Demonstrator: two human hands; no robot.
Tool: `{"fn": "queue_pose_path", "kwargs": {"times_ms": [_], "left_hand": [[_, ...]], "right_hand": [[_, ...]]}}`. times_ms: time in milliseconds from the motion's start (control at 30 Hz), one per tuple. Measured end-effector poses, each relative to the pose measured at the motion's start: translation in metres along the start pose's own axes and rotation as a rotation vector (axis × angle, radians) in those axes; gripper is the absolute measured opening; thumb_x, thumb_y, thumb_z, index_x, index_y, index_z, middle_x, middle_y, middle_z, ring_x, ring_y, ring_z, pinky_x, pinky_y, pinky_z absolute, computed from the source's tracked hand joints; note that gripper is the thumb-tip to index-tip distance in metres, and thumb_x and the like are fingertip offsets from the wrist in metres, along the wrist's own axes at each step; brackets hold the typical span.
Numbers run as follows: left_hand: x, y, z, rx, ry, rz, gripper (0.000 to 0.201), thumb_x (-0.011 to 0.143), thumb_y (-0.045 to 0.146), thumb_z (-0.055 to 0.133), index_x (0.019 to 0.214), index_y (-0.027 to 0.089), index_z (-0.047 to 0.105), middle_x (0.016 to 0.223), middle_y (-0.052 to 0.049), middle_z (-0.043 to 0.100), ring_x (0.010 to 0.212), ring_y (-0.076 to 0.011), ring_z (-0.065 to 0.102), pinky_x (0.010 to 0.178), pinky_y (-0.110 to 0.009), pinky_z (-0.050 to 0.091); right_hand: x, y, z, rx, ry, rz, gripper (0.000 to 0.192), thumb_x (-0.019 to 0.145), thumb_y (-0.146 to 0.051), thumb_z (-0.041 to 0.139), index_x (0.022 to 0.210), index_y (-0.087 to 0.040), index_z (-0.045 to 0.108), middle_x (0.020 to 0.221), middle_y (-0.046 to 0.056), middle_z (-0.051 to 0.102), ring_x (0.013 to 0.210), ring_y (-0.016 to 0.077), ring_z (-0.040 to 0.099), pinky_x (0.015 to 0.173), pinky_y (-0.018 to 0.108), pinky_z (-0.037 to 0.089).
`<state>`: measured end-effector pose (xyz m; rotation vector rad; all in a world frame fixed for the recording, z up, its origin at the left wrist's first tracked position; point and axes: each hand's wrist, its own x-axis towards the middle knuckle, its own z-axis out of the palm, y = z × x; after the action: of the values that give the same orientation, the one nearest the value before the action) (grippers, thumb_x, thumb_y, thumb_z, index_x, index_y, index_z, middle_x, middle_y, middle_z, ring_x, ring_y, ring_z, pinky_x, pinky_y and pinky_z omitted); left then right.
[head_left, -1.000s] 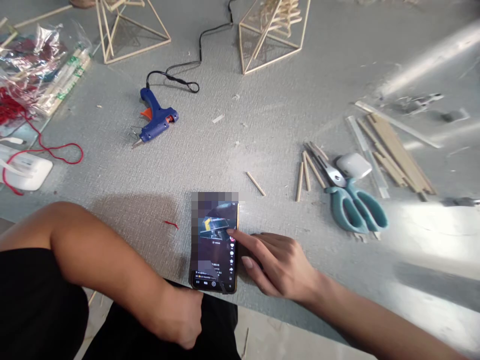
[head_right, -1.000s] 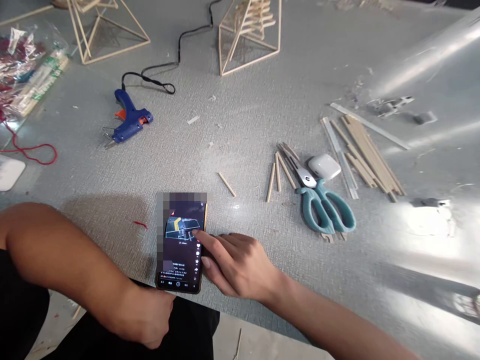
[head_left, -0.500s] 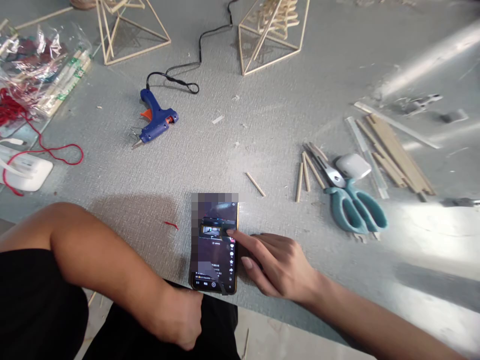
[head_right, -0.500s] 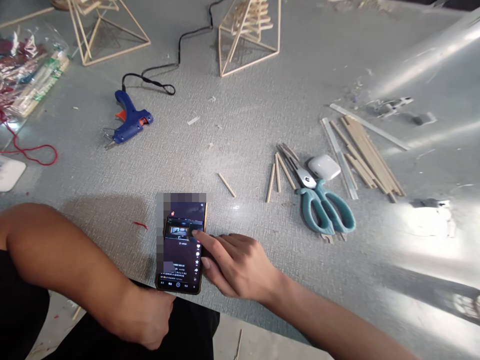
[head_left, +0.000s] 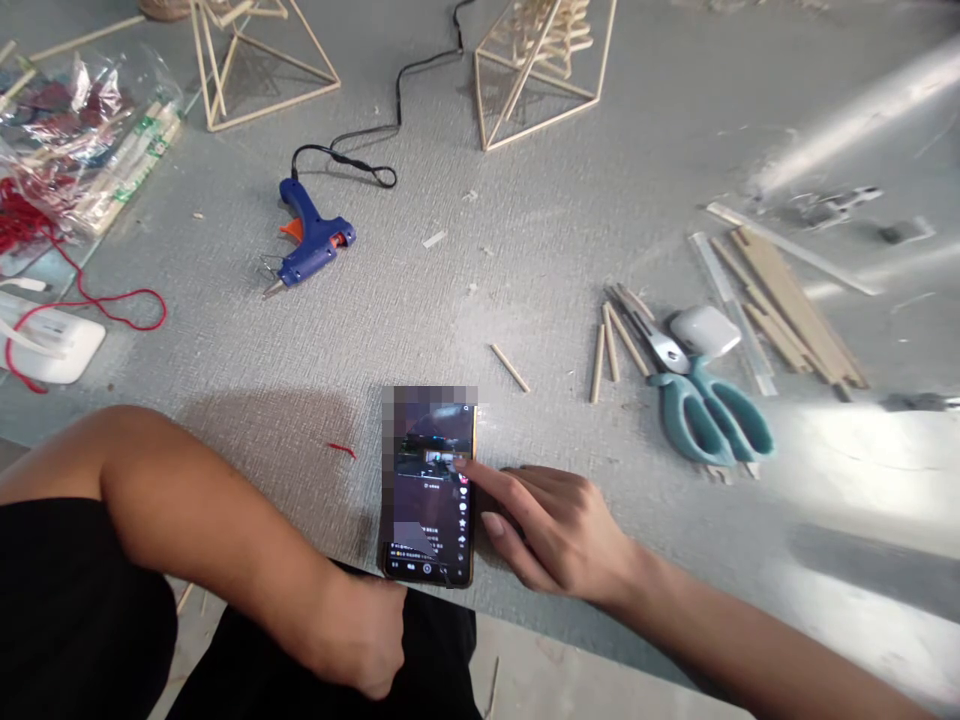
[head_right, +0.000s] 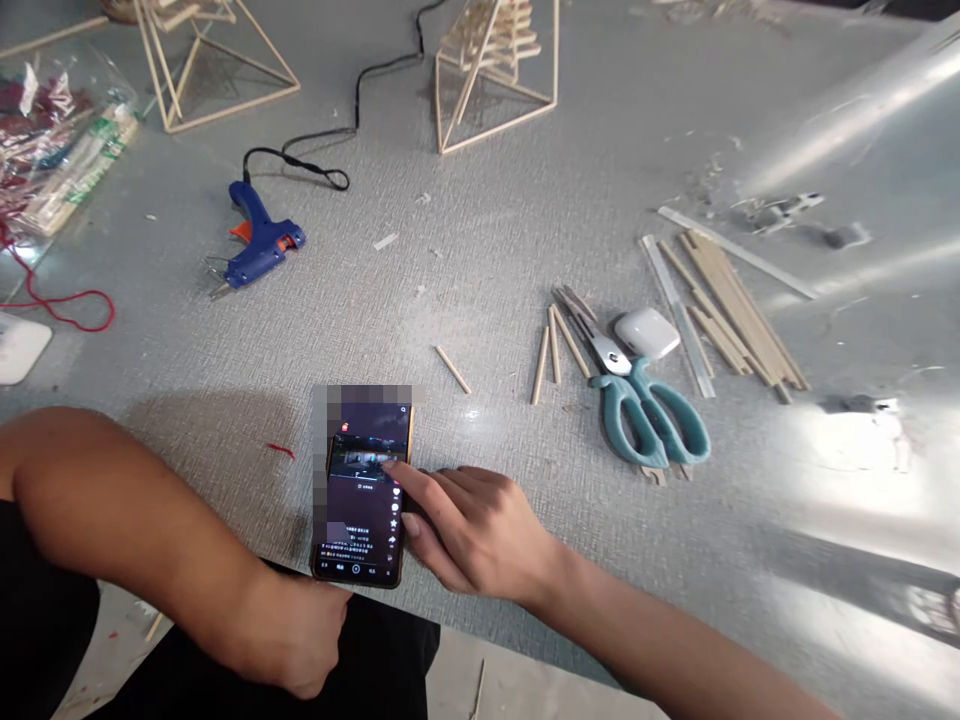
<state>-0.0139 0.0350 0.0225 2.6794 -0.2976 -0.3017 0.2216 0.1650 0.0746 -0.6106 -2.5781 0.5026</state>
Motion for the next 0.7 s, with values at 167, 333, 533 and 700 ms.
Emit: {"fn": "queue_pose_path", "kwargs": {"times_ms": [167, 333, 533, 700], "left_hand": [[-0.002, -0.002, -0.002, -0.002, 0.011, 0.015, 0.023, 0.059, 0.016, 0.081, 0.056, 0.03, 0.063, 0.059, 0.004, 0.062, 0.055, -0.0191, 0.054, 0.051, -0.04, 0.031], [-0.001, -0.003, -0.006, -0.013, -0.03, 0.027, 0.024, 0.059, 0.016, 0.082, 0.056, 0.03, 0.063, 0.058, 0.004, 0.061, 0.058, -0.021, 0.057, 0.052, -0.041, 0.037], [0.0, -0.002, -0.011, -0.013, -0.062, 0.024, 0.026, 0.063, 0.017, 0.083, 0.055, 0.029, 0.061, 0.055, 0.003, 0.055, 0.058, -0.021, 0.057, 0.052, -0.041, 0.038], [0.0, -0.002, -0.01, -0.005, -0.042, 0.002, 0.026, 0.061, 0.016, 0.084, 0.055, 0.028, 0.061, 0.055, 0.004, 0.053, 0.059, -0.0211, 0.059, 0.05, -0.04, 0.036]], "right_hand": [[0.0, 0.0, 0.0, -0.005, -0.003, 0.002, 0.04, 0.109, -0.026, 0.037, 0.144, -0.01, 0.048, 0.075, 0.001, 0.071, 0.055, 0.0145, 0.063, 0.049, 0.029, 0.049], [0.001, -0.001, 0.0, -0.021, 0.009, -0.004, 0.037, 0.111, -0.027, 0.035, 0.14, -0.01, 0.051, 0.074, 0.001, 0.071, 0.055, 0.0141, 0.063, 0.049, 0.029, 0.049], [0.004, -0.001, -0.001, -0.04, 0.018, -0.012, 0.036, 0.112, -0.027, 0.033, 0.136, -0.009, 0.053, 0.075, 0.001, 0.071, 0.054, 0.0138, 0.063, 0.048, 0.029, 0.049], [0.005, -0.002, -0.001, -0.027, 0.014, -0.012, 0.036, 0.112, -0.026, 0.032, 0.136, -0.009, 0.053, 0.072, 0.0, 0.069, 0.055, 0.0144, 0.063, 0.049, 0.029, 0.05]]}}
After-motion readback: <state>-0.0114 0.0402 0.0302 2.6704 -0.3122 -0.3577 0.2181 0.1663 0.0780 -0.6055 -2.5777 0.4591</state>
